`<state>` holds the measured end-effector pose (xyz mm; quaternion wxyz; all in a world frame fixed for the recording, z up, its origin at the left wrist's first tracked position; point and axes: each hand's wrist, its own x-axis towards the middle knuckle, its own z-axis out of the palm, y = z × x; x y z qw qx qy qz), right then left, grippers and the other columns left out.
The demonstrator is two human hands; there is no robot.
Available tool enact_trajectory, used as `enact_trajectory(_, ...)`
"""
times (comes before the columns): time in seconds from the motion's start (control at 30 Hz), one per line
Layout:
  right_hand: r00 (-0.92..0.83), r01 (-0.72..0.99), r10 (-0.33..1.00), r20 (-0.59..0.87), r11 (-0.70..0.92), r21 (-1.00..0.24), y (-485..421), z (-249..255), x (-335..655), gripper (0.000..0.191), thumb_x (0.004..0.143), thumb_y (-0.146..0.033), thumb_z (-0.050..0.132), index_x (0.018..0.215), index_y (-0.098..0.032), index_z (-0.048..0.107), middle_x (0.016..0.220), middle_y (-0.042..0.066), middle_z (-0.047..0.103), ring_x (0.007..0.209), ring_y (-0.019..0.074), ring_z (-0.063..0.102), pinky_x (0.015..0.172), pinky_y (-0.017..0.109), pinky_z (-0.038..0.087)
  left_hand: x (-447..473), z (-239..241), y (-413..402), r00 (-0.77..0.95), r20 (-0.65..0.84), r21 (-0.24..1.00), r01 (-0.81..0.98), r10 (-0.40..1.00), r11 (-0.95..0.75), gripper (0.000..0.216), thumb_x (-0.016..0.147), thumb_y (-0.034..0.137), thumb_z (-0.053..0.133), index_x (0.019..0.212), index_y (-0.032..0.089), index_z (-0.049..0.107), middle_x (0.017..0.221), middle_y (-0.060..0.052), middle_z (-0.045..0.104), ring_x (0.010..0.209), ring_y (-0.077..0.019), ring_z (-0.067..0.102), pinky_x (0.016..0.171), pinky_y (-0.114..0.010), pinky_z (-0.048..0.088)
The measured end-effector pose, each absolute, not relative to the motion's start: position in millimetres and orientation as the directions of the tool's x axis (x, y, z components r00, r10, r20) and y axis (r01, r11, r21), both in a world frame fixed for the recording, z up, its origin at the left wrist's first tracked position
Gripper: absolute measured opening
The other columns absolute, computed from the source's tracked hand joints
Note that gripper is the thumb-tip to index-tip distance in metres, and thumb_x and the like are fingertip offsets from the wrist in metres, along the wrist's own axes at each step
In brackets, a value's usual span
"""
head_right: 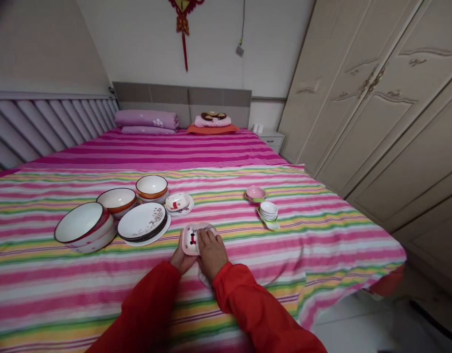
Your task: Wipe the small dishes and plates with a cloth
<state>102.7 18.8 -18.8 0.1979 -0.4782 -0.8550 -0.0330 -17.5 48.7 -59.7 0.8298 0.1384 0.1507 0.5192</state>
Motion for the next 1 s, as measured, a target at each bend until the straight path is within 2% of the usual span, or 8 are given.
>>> enact_trajectory(0.13,-0.408,0.862,0.844,0.347,0.482,-0.159,19,-13,99,0.038,0.071,-0.017,0.061,0.109,-0.010,0.057,0.111,0.018,0.056,0.099,0.0307,0.046,0.080,0.043,0.039,-18,-59,47,0.418,-0.122,0.411,-0.804,0.900,0.429,0.055,0.088,0.047,0.038,0.129,0.012,0.045,0.114,-0.013,0.064,0.112,-0.0218,0.054,0.103,-0.038,0.033)
enact_trajectory(0.27,-0.391,0.801,0.858,0.335,0.496,-0.335,13,-11,97,0.019,0.069,-0.015,0.063,0.088,-0.014,0.062,0.093,0.012,0.059,0.092,0.0260,0.047,0.082,0.039,0.040,-20,-58,43,0.417,-0.157,0.440,-0.783,0.895,0.441,0.056,0.085,0.052,0.040,0.120,0.010,0.052,0.109,-0.013,0.066,0.109,-0.0239,0.056,0.100,-0.040,0.036)
enact_trajectory(0.37,-0.379,0.659,0.837,0.395,0.543,-0.520,4,-13,94,0.025,0.070,-0.017,0.064,0.095,-0.016,0.062,0.093,0.009,0.059,0.092,0.0231,0.047,0.083,0.036,0.041,-21,-57,42,0.442,-0.205,0.453,-0.748,0.873,0.485,0.059,0.082,0.058,0.041,0.106,0.008,0.061,0.100,-0.013,0.069,0.105,-0.0260,0.058,0.097,-0.040,0.039)
enact_trajectory(0.47,-0.376,0.535,0.805,0.459,0.592,-0.602,-1,-14,87,0.033,0.075,-0.013,0.056,0.107,-0.018,0.058,0.102,0.008,0.059,0.096,0.0219,0.048,0.085,0.036,0.041,-22,-56,42,0.465,-0.218,0.459,-0.727,0.858,0.511,0.060,0.082,0.060,0.038,0.094,0.008,0.065,0.095,-0.014,0.069,0.102,-0.0263,0.060,0.096,-0.039,0.040)
enact_trajectory(0.67,-0.366,0.535,0.772,0.520,0.632,-0.561,22,-23,84,0.044,0.075,-0.005,0.047,0.116,-0.015,0.056,0.115,0.012,0.053,0.106,0.0242,0.045,0.092,0.041,0.040,-21,-59,44,0.426,-0.174,0.400,-0.793,0.888,0.459,0.054,0.085,0.055,0.037,0.105,0.011,0.062,0.101,-0.012,0.067,0.107,-0.0237,0.057,0.101,-0.040,0.036)
enact_trajectory(0.87,-0.156,0.514,0.765,0.625,0.603,-0.610,27,-30,89,0.043,0.072,-0.003,0.045,0.108,-0.020,0.062,0.097,0.009,0.055,0.094,0.0222,0.050,0.082,0.038,0.046,-20,-59,44,0.480,-0.119,0.383,-0.786,0.869,0.486,0.059,0.084,0.058,0.037,0.117,0.013,0.056,0.109,-0.012,0.065,0.113,-0.0240,0.053,0.103,-0.041,0.033)
enact_trajectory(0.93,-0.104,0.487,0.723,0.683,0.636,-0.599,22,-26,86,0.043,0.076,-0.005,0.044,0.114,-0.021,0.058,0.103,0.009,0.055,0.099,0.0219,0.049,0.085,0.039,0.045,-19,-60,44,0.454,-0.129,0.381,-0.798,0.882,0.466,0.057,0.085,0.056,0.037,0.117,0.013,0.056,0.108,-0.011,0.065,0.113,-0.0227,0.053,0.103,-0.038,0.033)
enact_trajectory(1.0,-0.164,0.489,0.669,0.725,0.694,-0.529,21,-21,82,0.044,0.078,-0.006,0.044,0.119,-0.020,0.055,0.112,0.010,0.054,0.106,0.0223,0.046,0.091,0.041,0.041,-19,-62,44,0.409,-0.155,0.385,-0.813,0.899,0.436,0.050,0.087,0.049,0.037,0.115,0.013,0.057,0.107,-0.010,0.065,0.113,-0.0197,0.053,0.103,-0.033,0.034)
